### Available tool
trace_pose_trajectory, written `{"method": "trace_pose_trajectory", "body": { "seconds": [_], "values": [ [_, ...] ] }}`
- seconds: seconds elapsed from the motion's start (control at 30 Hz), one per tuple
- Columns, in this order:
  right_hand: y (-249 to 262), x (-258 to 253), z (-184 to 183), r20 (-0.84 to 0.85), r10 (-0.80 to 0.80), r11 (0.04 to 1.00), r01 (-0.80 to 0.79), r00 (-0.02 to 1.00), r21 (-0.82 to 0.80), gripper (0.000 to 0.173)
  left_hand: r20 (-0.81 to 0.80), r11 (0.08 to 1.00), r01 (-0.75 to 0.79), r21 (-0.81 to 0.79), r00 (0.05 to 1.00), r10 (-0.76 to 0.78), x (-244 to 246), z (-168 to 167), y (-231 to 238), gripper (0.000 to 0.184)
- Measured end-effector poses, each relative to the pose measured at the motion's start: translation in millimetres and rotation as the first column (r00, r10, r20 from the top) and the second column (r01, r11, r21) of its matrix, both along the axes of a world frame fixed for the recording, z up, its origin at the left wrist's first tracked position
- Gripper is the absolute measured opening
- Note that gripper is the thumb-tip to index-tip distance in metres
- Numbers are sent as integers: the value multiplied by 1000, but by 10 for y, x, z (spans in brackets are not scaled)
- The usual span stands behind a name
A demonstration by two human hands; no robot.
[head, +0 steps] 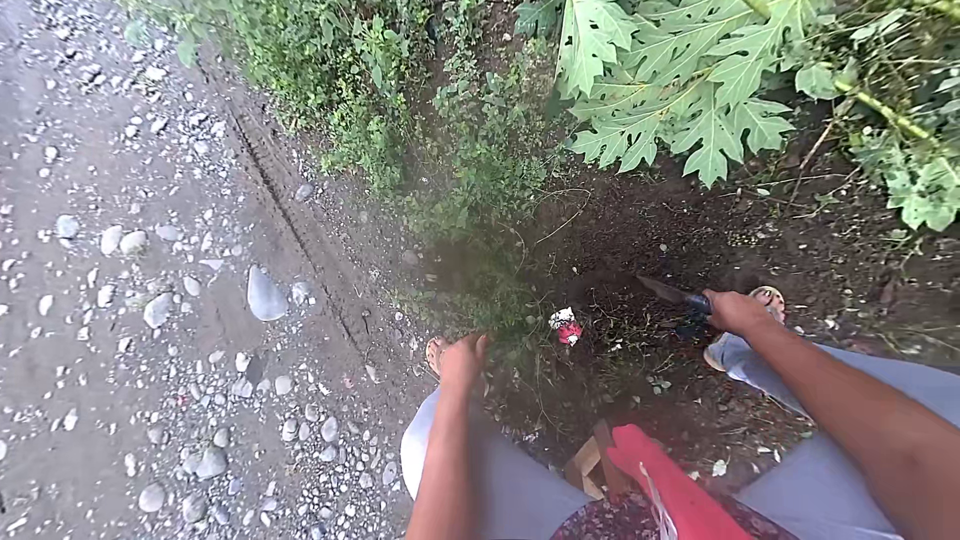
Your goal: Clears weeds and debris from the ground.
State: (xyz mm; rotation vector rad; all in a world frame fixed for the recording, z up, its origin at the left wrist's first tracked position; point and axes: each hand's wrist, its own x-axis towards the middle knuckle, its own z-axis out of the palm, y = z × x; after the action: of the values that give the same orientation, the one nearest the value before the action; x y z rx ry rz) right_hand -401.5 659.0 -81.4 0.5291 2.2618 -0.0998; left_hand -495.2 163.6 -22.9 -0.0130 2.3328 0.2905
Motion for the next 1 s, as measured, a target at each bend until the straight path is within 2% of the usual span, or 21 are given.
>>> {"method": "trace_pose_trajectory", "body": {
  "seconds": [0.07, 0.1, 0.17, 0.2, 0.23, 0.27, 0.33, 0.4, 0.5, 0.57, 0.63, 0.7, 0.77, 0.8, 0.87, 1.0],
  "values": [
    [-161, -93, 1, -111, -203, 977, 194, 973, -85, 55, -10, 1000, -7, -3, 1000, 6, -13, 15, 17, 52],
    [-287, -111, -50, -174, -330, 939, 304, 928, -164, 56, -17, 1000, -8, -2, 1000, 8, -15, 21, 26, 52],
    [-563, -45, -239, -246, -561, 813, 471, 790, -342, 57, -21, 1000, -5, -2, 1000, 5, -13, 18, 33, 52],
    [-659, 44, -371, -244, -619, 767, 509, 746, -389, 56, -22, 1000, -4, 3, 1000, 4, -10, 13, 29, 52],
    [-697, 152, -490, -217, -617, 768, 517, 757, -378, 55, -23, 1000, -5, 6, 1000, 6, -10, 8, 21, 52],
    [-666, 257, -562, -158, -543, 822, 482, 825, -304, 54, -20, 1000, -6, 5, 1000, 6, -12, 6, 17, 52],
    [-517, 372, -529, 36, -256, 961, 258, 966, -100, 49, -13, 1000, 6, -13, 1000, -6, -7, 8, 29, 53],
    [-417, 311, -345, 111, -102, 994, 106, 989, -27, 45, -5, 999, 41, -17, 999, -41, 6, 26, 88, 53],
    [-384, 90, 80, 84, -93, 991, 101, 992, -92, 52, 84, 991, 125, 54, 988, -130, 20, 35, 326, 51],
    [-359, -37, 451, 96, -144, 957, 163, 985, -239, 58, 149, 976, 175, 130, 970, -194, -55, 14, 603, 47],
    [-341, -91, 850, 72, -190, 896, 203, 979, -395, 58, 192, 956, 77, 284, 972, -136, -159, -192, 859, 43],
    [-311, -166, 1138, -3, -155, 911, 142, 988, -387, 64, 296, 861, -238, 450, 949, 107, -197, -560, 1100, 37],
    [-262, -246, 1228, -99, -64, 964, 36, 993, -264, 68, 474, 659, -578, 482, 804, 359, -133, -893, 1369, 32],
    [-213, -274, 1199, -119, -38, 973, 10, 992, -232, 68, 540, 571, -685, 453, 720, 436, -85, -1038, 1495, 32],
    [-129, -355, 1157, -124, -24, 974, -5, 992, -227, 67, 611, 447, -814, 371, 576, 543, -3, -1287, 1707, 33],
    [-46, -452, 1121, -152, -77, 964, 35, 985, -264, 63, 625, 181, -958, 220, 281, 728, 145, -1724, 2056, 33]
  ]
}}
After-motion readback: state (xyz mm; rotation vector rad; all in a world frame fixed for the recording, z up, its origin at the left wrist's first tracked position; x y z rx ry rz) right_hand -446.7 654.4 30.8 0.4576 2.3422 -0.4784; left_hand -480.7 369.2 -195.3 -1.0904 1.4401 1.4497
